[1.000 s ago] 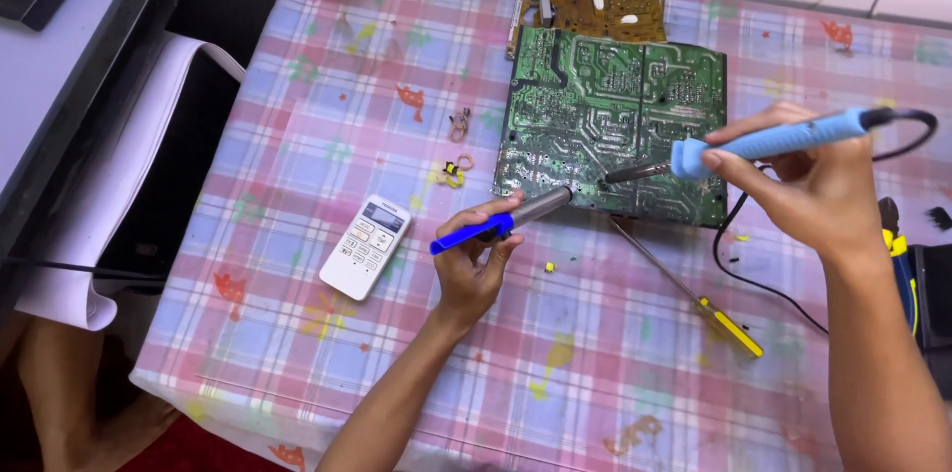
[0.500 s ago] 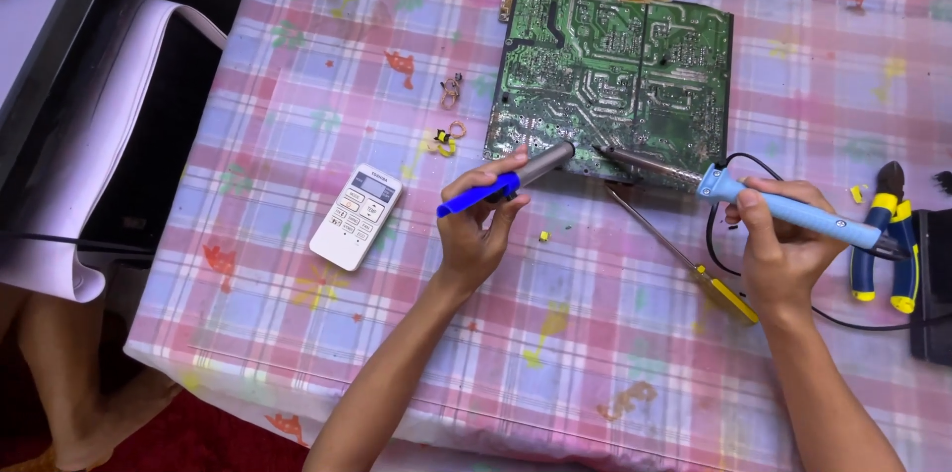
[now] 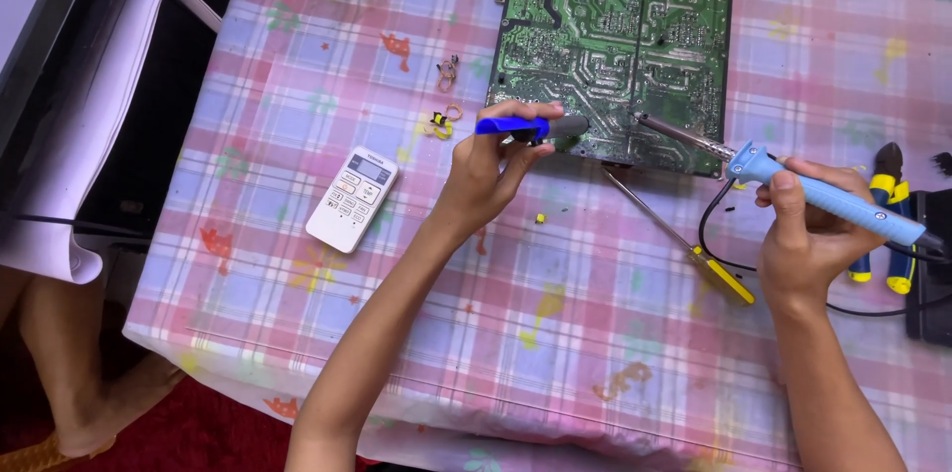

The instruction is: Using a soldering iron and a desoldering pump to remove solder from components on a printed circuit board.

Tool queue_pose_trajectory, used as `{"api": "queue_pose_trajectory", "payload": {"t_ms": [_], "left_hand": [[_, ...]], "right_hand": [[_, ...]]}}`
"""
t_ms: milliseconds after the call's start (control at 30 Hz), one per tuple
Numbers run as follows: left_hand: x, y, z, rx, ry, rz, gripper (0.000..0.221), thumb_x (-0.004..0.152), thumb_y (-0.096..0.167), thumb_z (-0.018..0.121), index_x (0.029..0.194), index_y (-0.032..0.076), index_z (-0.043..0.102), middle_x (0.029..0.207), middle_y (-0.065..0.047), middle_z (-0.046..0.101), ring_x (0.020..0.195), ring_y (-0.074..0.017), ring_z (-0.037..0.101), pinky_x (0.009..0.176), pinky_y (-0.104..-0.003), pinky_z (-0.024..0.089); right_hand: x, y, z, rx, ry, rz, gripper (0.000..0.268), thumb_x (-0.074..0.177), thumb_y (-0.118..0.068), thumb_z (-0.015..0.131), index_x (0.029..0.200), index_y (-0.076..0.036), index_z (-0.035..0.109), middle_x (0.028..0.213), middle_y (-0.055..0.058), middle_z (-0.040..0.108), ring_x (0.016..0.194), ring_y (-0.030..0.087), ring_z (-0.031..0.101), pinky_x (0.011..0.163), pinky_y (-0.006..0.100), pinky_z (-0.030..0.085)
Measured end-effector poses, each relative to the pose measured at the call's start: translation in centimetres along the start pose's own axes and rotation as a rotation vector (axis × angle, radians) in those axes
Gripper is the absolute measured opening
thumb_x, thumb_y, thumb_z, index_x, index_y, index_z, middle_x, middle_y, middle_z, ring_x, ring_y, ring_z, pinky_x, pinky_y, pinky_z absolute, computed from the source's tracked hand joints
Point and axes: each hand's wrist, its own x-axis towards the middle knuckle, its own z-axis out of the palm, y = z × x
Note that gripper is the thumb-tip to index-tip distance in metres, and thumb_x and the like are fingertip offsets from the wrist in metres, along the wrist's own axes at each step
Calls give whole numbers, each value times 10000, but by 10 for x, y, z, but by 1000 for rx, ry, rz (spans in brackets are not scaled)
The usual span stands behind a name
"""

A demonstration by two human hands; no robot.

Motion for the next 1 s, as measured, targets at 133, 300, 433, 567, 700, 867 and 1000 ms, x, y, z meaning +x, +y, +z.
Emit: {"api": "queue_pose_trajectory", "payload": {"t_ms": [133,300,433,567,700,867,1000], "left_hand": [[23,6,-3,55,-89,60,276,910,-25,536,1121,17,363,1131,-142,540,1091,-252,583,882,-292,567],[54,8,-2,236,-357,41,346,885,61,605,1121,111,358,1057,-30,598,884,-189,655,794,-308,538],[73,11,9,300,-424,-16,380,873,90,602,1092,71,292,1051,-129,648,783,-291,670,591,-363,524],[70,3,16,369,-380,87,396,875,95,615,1117,33,307,918,-138,626,706,-282,639,586,-358,494],[51,0,4,275,-269,45,343,901,152,577,1127,79,329,1050,-102,616,788,-215,670,685,-335,577],[11,11,-28,151,197,73,296,923,100,551,1160,103,373,1119,-91,573,1090,-271,590,972,-363,506],[-15,-5,-35,185,674,189,239,886,-70,387,1007,102,274,972,-135,422,1020,-368,563,1095,-539,271]], "right_hand": [[1,4,-2,8,13,11,172,996,-106,607,1031,42,526,975,176,500,665,255,565,619,316,500],[2,3,-3,27,38,34,169,989,-87,616,1029,49,524,975,193,531,703,257,570,629,315,503],[3,6,-4,6,22,15,146,984,-89,620,1015,30,541,982,177,527,680,242,573,628,303,501],[2,1,0,-18,25,-13,137,996,-75,613,1019,38,539,1013,175,522,710,252,575,650,309,514],[2,-3,3,-43,32,-58,130,1003,-64,619,1017,41,543,1032,164,491,727,259,575,651,310,538],[-1,-5,5,-100,-23,-97,105,995,-20,621,1007,61,556,1032,202,471,877,272,537,629,327,546],[-7,-13,19,-80,-120,-99,95,944,51,627,1003,48,553,1046,234,491,962,271,542,647,322,557]]}}
